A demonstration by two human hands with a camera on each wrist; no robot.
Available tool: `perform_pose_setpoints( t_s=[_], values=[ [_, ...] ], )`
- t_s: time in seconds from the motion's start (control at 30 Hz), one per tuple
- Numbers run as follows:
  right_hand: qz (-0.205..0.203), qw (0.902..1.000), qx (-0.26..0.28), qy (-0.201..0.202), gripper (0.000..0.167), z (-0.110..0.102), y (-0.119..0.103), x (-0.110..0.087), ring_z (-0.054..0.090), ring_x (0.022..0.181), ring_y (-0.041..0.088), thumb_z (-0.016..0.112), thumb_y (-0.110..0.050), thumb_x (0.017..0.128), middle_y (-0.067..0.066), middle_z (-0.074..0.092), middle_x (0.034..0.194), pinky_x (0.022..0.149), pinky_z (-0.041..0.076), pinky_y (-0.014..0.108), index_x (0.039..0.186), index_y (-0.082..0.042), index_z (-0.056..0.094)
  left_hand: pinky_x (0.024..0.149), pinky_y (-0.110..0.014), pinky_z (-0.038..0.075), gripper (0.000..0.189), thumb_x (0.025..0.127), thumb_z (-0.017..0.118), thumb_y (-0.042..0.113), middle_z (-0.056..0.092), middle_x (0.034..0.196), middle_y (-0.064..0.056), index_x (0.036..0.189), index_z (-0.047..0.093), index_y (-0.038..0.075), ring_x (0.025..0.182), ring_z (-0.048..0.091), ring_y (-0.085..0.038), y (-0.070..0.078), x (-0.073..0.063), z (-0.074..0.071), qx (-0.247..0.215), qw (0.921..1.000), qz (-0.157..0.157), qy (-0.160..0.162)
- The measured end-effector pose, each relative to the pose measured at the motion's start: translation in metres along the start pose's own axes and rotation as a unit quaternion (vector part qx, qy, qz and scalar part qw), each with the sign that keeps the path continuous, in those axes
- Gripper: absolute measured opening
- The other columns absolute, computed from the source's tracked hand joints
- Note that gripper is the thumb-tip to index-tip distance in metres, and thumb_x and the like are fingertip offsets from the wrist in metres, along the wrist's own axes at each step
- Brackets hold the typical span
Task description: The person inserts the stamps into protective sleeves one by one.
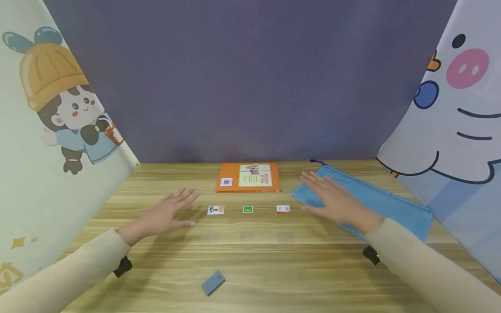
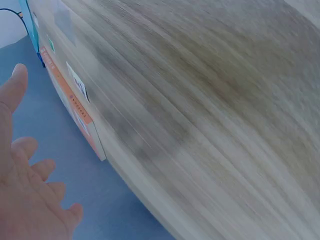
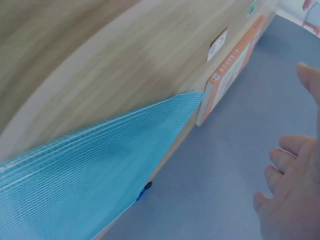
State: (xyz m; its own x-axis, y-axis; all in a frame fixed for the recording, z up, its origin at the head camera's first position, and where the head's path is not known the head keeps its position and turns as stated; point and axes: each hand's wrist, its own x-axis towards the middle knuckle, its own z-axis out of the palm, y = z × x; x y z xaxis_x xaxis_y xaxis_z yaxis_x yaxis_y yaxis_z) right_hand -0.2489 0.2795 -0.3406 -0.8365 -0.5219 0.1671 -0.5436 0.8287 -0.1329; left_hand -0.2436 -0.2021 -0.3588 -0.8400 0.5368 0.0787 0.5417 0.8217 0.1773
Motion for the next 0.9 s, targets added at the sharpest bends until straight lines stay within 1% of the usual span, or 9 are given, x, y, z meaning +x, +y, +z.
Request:
perform_pose_setpoints(
  t_s=[0.07,0.13,0.2,0.33,0.47,0.63,0.77,0.9],
  values=[
    [-0.002,1.0000,0.009,-0.002,0.084,-0.003,-0.002,0.004,0.011,0.150,0.029,0.056,-0.053,0.094,0.008,0.014,0.163,0.124,0.006,0.046,0.156,-0.019,0.012,0.119,-0.057,0.010,0.087,0.087,0.065,0.050,0.013,0.162,-0.007,0.155,0.019,0.021,0.149,0.010,-0.036,0.001,0.001,-0.001,-0.015,0.9999,-0.004,0.004],
    [-0.003,0.9999,0.016,-0.002,0.084,-0.005,-0.004,0.008,0.013,0.149,0.032,0.057,-0.053,0.093,0.009,0.015,0.162,0.122,0.012,0.052,0.156,-0.017,0.015,0.119,-0.058,0.013,0.088,0.086,0.068,0.047,0.015,0.161,-0.008,0.155,0.021,0.020,0.148,0.011,-0.037,0.003,0.003,-0.002,-0.034,0.9994,-0.008,0.009],
    [-0.003,0.9997,0.026,-0.001,0.084,-0.007,-0.006,0.013,0.016,0.148,0.036,0.057,-0.054,0.093,0.011,0.017,0.162,0.118,0.017,0.058,0.156,-0.015,0.017,0.118,-0.059,0.014,0.089,0.084,0.071,0.045,0.016,0.161,-0.007,0.155,0.022,0.020,0.148,0.012,-0.036,0.004,0.004,-0.003,-0.059,0.9980,-0.019,0.011],
    [0.002,0.9989,0.046,0.001,0.085,-0.009,-0.009,0.021,0.020,0.146,0.041,0.056,-0.058,0.091,0.013,0.018,0.161,0.113,0.023,0.064,0.155,-0.015,0.020,0.116,-0.060,0.020,0.091,0.082,0.075,0.040,0.021,0.160,-0.008,0.155,0.023,0.022,0.147,0.019,-0.037,0.007,0.004,-0.004,-0.122,0.9912,-0.050,0.005],
    [0.013,0.9972,0.073,-0.007,0.088,-0.011,-0.013,0.029,0.021,0.145,0.041,0.057,-0.060,0.090,0.014,0.018,0.161,0.111,0.026,0.065,0.155,-0.015,0.019,0.115,-0.059,0.025,0.091,0.082,0.076,0.037,0.028,0.158,-0.012,0.155,0.023,0.021,0.142,0.029,-0.040,0.009,0.002,-0.003,-0.174,0.9822,-0.072,-0.003],
    [0.010,0.9942,0.106,-0.017,0.089,-0.013,-0.021,0.039,0.022,0.145,0.042,0.059,-0.059,0.089,0.015,0.019,0.161,0.112,0.027,0.064,0.155,-0.015,0.020,0.114,-0.059,0.028,0.090,0.082,0.077,0.033,0.033,0.155,-0.016,0.154,0.026,0.015,0.140,0.034,-0.041,0.010,0.002,-0.001,-0.204,0.9755,-0.081,-0.004],
    [0.007,0.9932,0.113,-0.027,0.092,-0.010,-0.026,0.048,0.023,0.145,0.041,0.058,-0.063,0.087,0.015,0.021,0.160,0.112,0.027,0.063,0.155,-0.015,0.020,0.113,-0.056,0.032,0.089,0.082,0.078,0.032,0.037,0.153,-0.016,0.153,0.028,0.011,0.137,0.039,-0.039,0.009,0.004,0.003,-0.247,0.9646,-0.093,-0.005],
    [0.005,0.9924,0.118,-0.035,0.095,-0.007,-0.032,0.057,0.025,0.144,0.039,0.057,-0.067,0.085,0.014,0.023,0.160,0.112,0.029,0.061,0.155,-0.016,0.019,0.111,-0.051,0.037,0.087,0.082,0.078,0.028,0.040,0.151,-0.015,0.151,0.030,0.008,0.135,0.043,-0.037,0.009,0.007,0.010,-0.303,0.9465,-0.111,-0.001]
  ],
)
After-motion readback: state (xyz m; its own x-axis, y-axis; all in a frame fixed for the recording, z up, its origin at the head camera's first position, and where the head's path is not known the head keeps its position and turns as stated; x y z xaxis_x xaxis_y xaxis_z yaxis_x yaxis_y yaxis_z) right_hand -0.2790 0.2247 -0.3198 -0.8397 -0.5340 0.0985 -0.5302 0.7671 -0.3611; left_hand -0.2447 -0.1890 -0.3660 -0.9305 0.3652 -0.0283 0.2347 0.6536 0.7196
